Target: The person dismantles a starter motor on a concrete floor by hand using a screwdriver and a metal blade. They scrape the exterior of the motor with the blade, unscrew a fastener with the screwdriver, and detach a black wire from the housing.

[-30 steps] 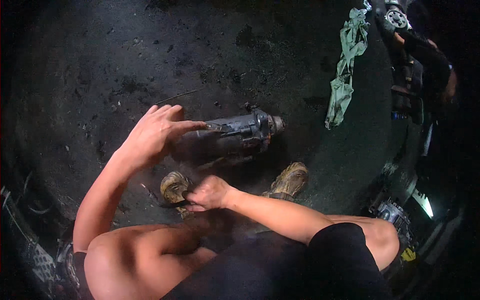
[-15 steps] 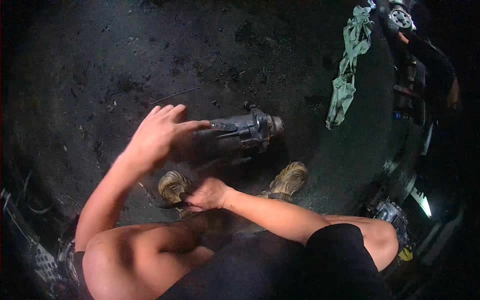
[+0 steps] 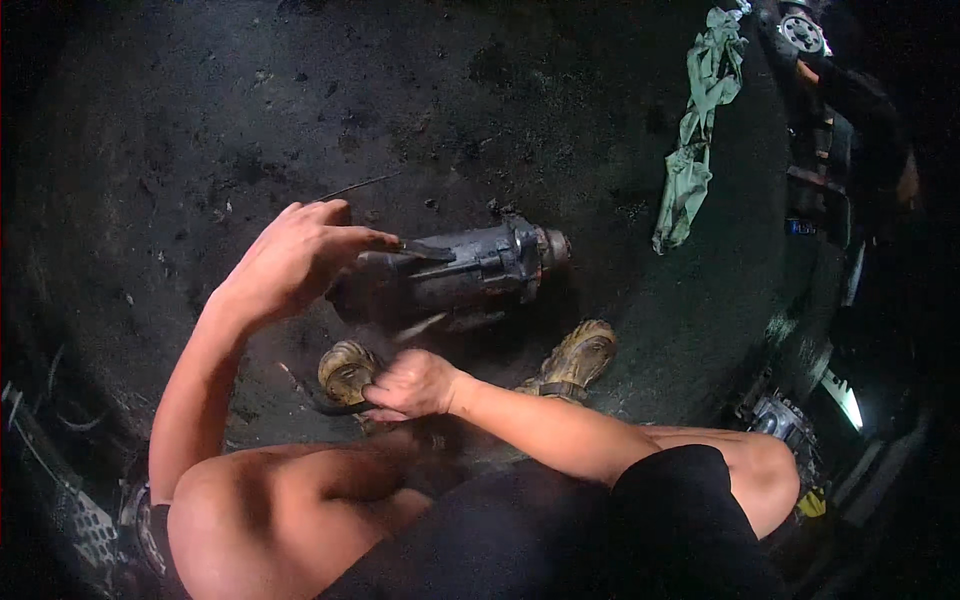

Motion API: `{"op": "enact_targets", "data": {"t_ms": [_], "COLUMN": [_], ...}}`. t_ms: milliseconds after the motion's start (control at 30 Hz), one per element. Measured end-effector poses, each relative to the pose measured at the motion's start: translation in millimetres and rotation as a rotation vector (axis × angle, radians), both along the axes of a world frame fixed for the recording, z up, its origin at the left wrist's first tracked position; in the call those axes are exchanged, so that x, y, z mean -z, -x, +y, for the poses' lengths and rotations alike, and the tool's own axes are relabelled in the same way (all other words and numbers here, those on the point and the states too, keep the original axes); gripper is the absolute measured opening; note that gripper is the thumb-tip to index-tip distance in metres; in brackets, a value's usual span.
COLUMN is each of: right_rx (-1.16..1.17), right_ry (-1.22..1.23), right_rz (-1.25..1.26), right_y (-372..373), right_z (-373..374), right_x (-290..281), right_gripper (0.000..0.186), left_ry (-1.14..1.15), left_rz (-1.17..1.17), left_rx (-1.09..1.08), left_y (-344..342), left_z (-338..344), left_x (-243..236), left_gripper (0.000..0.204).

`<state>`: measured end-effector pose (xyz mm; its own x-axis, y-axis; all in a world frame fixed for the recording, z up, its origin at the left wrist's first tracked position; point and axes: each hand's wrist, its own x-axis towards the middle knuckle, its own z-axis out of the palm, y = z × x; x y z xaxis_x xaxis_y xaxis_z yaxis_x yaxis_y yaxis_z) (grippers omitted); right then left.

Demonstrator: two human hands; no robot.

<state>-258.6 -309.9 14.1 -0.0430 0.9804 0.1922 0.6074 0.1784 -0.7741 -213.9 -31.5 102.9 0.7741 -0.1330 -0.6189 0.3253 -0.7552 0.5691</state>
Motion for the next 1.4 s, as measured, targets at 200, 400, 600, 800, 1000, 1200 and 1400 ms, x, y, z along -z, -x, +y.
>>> {"op": "enact_targets", "data": {"t_ms": [200,400,600,800,1000,1200,1400], "right_rx": [-0.032,-0.018,-0.113,-0.025,-0.017,0.037,0.066], "right_ry": [0.082,0.032,0.137,0.065,0.095,-0.023,-0.034], "right_rz": [-0.03,-0.041,-0.038,-0.082,-0.03,-0.048,-0.044], "right_y": [3,5,11,9,11,9,6], "right_z": [-3,-5,-6,-5,-5,1,3], "right_x": [-7,4,5,3,1,1,-2], "right_gripper": [0.038,0.037,0.033,0.029,0.031,0.029,0.03], "left_ry": [0.124,0.115,0.017,0.053,0.094,0.218,0.153], "left_rz": [-0.253,-0.054,-0.414,-0.205,-0.259,-0.372,-0.309], "left_rx": [-0.037,0.036,0.187,0.127,0.082,-0.036,0.07], "left_y": [-11,-23,-26,-25,-16,-4,-2], "left_z": [-17,-3,-6,-15,-4,1,23], "left_x": [16,24,33,25,34,52,48], "left_gripper": [0.055,0.048,0.054,0.055,0.046,0.049,0.054]}}
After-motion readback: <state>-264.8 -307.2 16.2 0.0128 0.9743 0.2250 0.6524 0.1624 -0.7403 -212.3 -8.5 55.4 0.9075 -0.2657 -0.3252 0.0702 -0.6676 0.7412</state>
